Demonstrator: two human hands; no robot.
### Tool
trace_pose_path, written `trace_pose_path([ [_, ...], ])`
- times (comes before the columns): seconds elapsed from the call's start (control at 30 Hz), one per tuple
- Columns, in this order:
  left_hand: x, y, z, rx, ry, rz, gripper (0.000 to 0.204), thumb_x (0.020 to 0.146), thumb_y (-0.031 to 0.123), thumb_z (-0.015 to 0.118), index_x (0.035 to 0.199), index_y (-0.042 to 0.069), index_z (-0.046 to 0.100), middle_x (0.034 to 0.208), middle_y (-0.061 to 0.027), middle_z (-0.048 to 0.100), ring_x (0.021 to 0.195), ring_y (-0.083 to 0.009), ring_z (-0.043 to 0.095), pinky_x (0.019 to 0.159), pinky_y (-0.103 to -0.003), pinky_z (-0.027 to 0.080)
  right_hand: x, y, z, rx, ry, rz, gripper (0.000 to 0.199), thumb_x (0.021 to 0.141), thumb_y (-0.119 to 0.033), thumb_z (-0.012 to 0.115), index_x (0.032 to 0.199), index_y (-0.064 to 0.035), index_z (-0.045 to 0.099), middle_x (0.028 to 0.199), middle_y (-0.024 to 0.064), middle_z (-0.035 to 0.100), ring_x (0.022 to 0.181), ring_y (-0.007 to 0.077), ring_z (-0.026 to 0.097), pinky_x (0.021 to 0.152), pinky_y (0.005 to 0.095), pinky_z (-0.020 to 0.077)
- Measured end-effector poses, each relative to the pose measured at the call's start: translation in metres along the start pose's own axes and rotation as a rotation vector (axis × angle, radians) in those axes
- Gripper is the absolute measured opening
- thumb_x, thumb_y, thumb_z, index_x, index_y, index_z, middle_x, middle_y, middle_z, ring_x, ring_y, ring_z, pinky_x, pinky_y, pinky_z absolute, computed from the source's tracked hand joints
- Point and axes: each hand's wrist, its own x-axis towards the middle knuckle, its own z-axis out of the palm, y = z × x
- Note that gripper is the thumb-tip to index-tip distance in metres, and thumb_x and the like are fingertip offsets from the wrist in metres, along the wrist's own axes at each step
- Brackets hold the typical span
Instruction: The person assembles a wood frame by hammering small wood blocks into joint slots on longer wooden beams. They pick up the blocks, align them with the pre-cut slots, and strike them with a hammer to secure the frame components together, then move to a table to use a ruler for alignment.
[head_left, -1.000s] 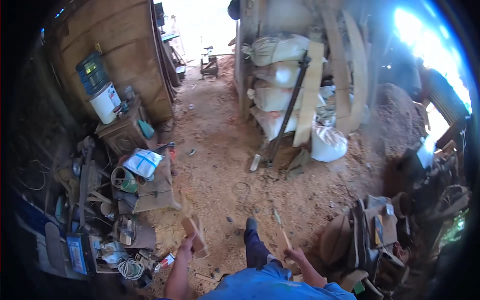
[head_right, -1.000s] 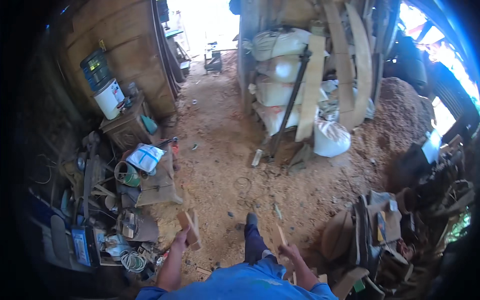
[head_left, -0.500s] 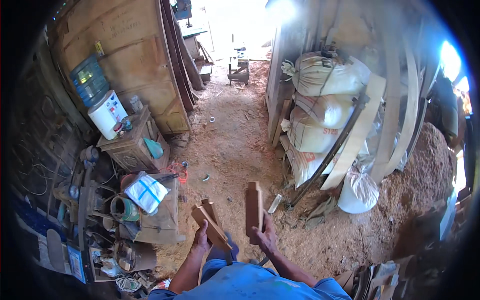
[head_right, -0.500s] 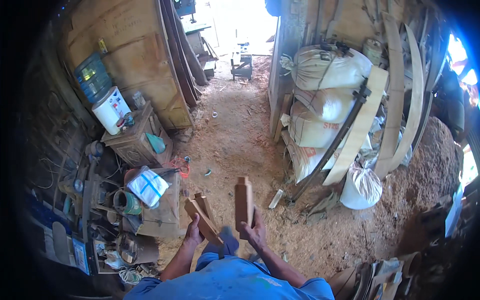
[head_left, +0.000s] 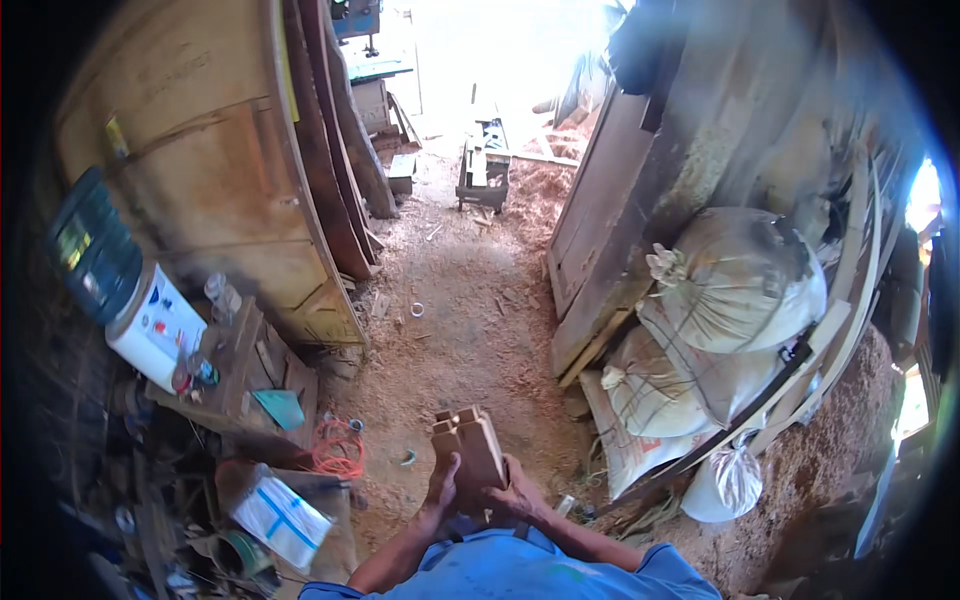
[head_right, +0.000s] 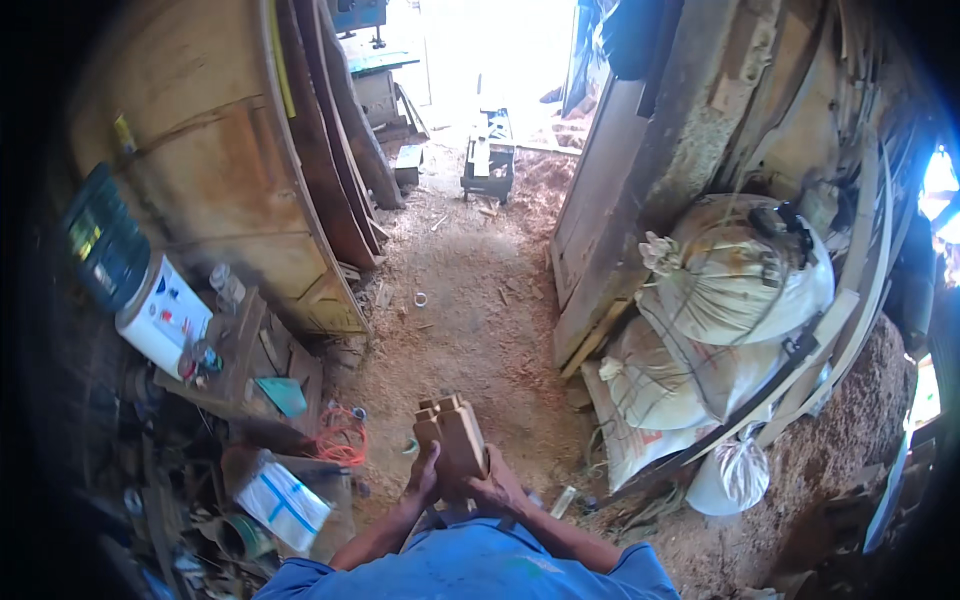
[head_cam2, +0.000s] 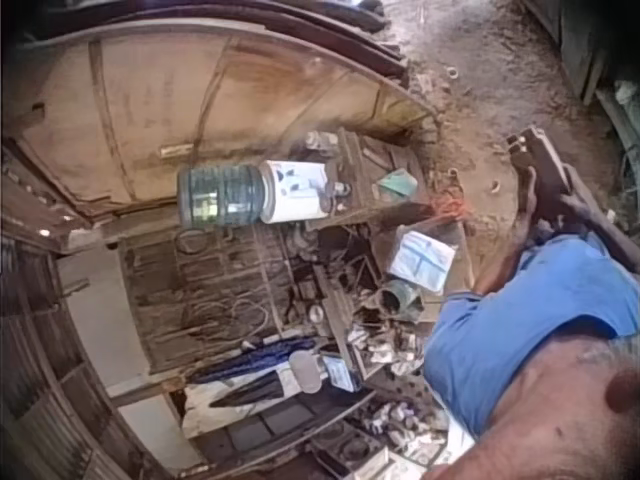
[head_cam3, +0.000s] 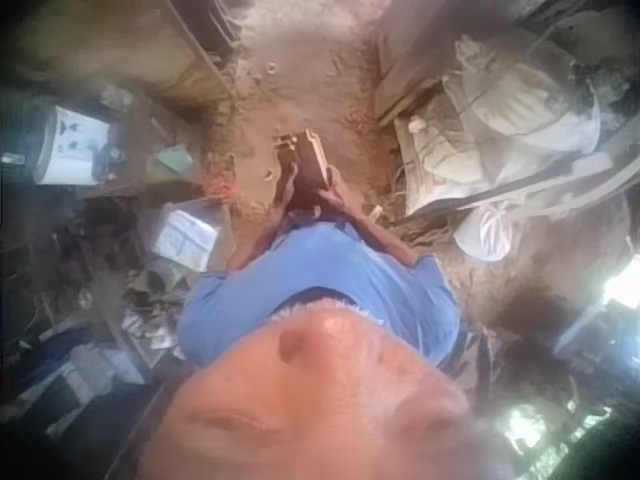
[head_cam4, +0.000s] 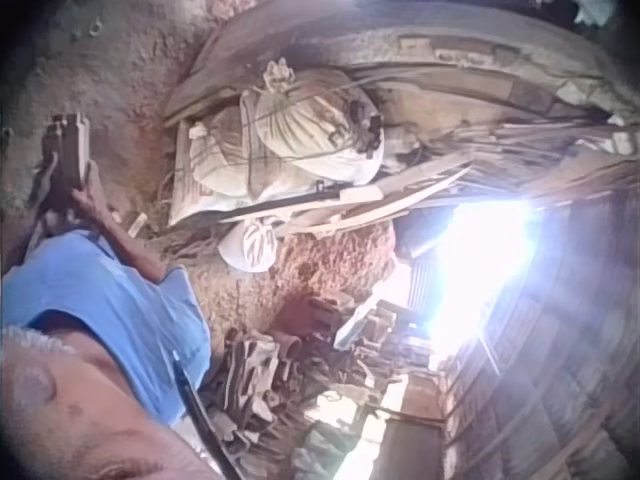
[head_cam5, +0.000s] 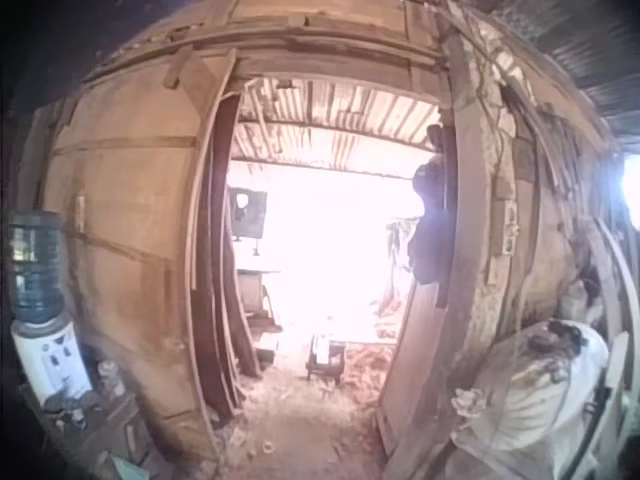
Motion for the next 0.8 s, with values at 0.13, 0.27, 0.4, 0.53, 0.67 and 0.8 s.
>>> trace_pose_path([
  [0.13,0.117,0.062,0.006,-0.022,0.094,-0.129,0.076,0.095,0.057,0.06,0.148,0.007,0.038,0.135,-0.0169,0.055,0.121,-0.0327,0.059,0.1,-0.048,0.052,0.127,-0.006,-0.019,0.251,0.07,0.027,0.079,0.081,-0.025,0.077,0.144,0.0014,0.037,0.131,0.0173,0.055,0.122,0.0253,0.054,0.104,0.0376,0.0439],
  [0.27,0.258,0.09,-0.053,-0.17,0.138,-0.181,0.08,0.09,0.061,0.066,0.144,0.006,0.042,0.127,-0.0139,0.058,0.116,-0.0287,0.06,0.099,-0.046,0.051,0.271,-0.018,-0.037,0.376,0.128,-0.08,0.077,0.082,-0.022,0.075,0.145,-0.0014,0.036,0.129,0.0152,0.056,0.119,0.0236,0.054,0.101,0.0366,0.0446],
  [0.4,0.378,0.181,-0.056,-0.238,0.067,-0.184,0.087,0.088,0.071,0.059,0.143,0.005,0.044,0.129,-0.015,0.059,0.115,-0.0301,0.062,0.099,-0.047,0.052,0.4,-0.082,-0.101,0.344,0.327,-0.127,0.078,0.081,-0.018,0.072,0.147,-0.0033,0.033,0.12,0.0151,0.057,0.11,0.0237,0.057,0.091,0.0365,0.05],
  [0.53,0.5,0.258,-0.011,-0.138,0.066,-0.01,0.089,0.088,0.074,0.054,0.145,0.006,0.04,0.129,-0.015,0.059,0.115,-0.0275,0.063,0.097,-0.044,0.055,0.518,-0.148,-0.145,0.212,0.194,-0.13,0.077,0.081,-0.017,0.07,0.148,-0.0037,0.033,0.127,0.0243,0.053,0.12,0.0363,0.055,0.101,0.0438,0.0458],
  [0.67,0.602,0.362,0.059,0.123,0.026,0.059,0.07,0.098,0.056,0.057,0.146,0.008,0.039,0.13,-0.0106,0.058,0.116,-0.0243,0.061,0.098,-0.041,0.054,0.618,-0.189,-0.189,0.019,0.101,-0.181,0.081,0.079,-0.019,0.073,0.148,-0.0047,0.031,0.133,0.0276,0.049,0.127,0.0447,0.05,0.106,0.0472,0.0424],
  [0.8,0.723,0.413,0.072,0.095,0.034,0.075,0.064,0.097,0.038,0.068,0.144,0.008,0.038,0.126,-0.0073,0.059,0.116,-0.019,0.059,0.098,-0.037,0.052,0.736,-0.229,-0.235,0.022,0.109,-0.066,0.073,0.081,-0.022,0.073,0.141,-0.0027,0.035,0.126,0.0202,0.053,0.119,0.0315,0.055,0.1,0.0423,0.047],
])
